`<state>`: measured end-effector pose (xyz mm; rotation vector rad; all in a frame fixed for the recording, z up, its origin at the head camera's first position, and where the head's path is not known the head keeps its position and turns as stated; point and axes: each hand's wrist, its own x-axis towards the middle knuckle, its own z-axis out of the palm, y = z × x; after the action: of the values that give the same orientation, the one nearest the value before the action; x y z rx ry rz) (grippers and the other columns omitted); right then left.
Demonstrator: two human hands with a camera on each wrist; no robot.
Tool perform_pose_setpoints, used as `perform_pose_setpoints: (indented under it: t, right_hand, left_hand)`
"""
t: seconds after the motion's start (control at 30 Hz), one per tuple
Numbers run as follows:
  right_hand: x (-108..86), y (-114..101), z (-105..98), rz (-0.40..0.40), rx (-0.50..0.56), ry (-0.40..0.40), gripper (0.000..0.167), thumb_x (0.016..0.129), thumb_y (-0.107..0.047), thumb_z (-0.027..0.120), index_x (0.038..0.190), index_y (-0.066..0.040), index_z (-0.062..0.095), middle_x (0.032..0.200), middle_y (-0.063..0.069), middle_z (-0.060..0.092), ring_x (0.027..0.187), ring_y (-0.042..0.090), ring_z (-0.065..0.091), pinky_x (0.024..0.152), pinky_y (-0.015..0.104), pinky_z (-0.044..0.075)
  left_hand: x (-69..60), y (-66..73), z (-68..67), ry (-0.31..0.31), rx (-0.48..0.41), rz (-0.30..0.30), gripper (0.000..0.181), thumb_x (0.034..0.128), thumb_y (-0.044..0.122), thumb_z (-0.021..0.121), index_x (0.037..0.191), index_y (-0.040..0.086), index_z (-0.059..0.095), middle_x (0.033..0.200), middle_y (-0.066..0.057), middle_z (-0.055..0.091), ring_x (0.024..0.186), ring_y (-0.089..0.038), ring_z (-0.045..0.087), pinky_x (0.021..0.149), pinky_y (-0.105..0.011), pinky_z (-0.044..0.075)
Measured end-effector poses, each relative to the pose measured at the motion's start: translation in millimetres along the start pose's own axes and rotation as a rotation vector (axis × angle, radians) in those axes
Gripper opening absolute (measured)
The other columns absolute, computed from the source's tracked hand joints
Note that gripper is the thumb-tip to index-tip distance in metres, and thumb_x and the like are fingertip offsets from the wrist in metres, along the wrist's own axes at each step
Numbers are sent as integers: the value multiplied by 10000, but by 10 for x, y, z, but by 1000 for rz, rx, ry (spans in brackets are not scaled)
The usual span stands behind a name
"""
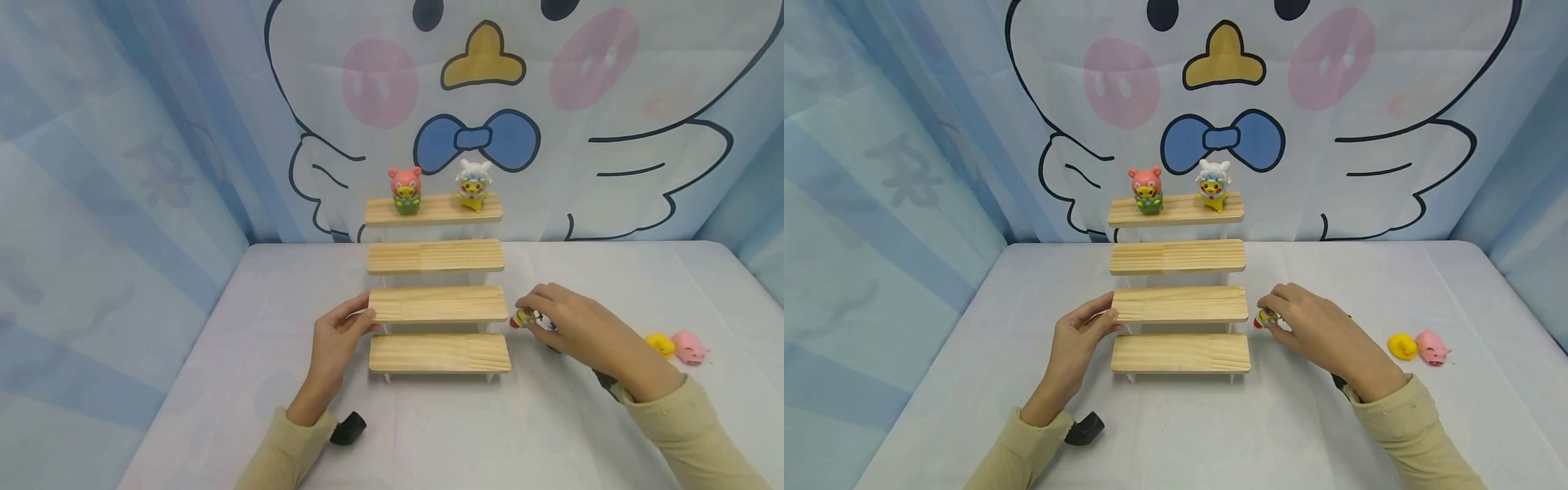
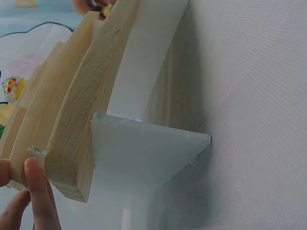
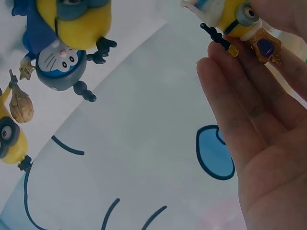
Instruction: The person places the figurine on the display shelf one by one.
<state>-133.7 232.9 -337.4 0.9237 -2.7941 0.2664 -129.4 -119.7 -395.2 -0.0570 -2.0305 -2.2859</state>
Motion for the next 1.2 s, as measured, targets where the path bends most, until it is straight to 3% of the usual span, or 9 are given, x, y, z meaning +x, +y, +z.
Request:
perform_pose_setpoints:
  t: [0.53, 1.0, 1.2]
  right_hand:
    - [102, -71, -179, -49, -41, 58, 328, 759, -81, 836, 1063, -74, 712, 983, 17, 654, 843, 130, 603, 664, 304, 604]
    - [174, -150, -279, -40, -53, 34, 305, 761, -82, 836, 1039, -66, 713, 978, 34, 662, 831, 146, 607, 654, 291, 600]
    - [188, -161, -313, -9, -56, 9, 330, 758, -99, 844, 1061, -67, 716, 998, 40, 672, 866, 156, 624, 709, 326, 625]
  left_hand:
    - [-3, -3, -8, 0, -5, 2, 380, 935, 65, 687, 1306, 5, 625, 1288, -186, 626, 867, -124, 703, 844, -304, 621]
    - [-2, -13, -8, 0, -7, -6, 376, 932, 66, 691, 1298, 2, 630, 1289, -179, 627, 883, -128, 703, 840, -302, 622]
    - [-1, -7, -10, 0, -10, -2, 378, 933, 67, 691, 1299, 1, 628, 1289, -182, 626, 886, -128, 703, 840, -304, 622]
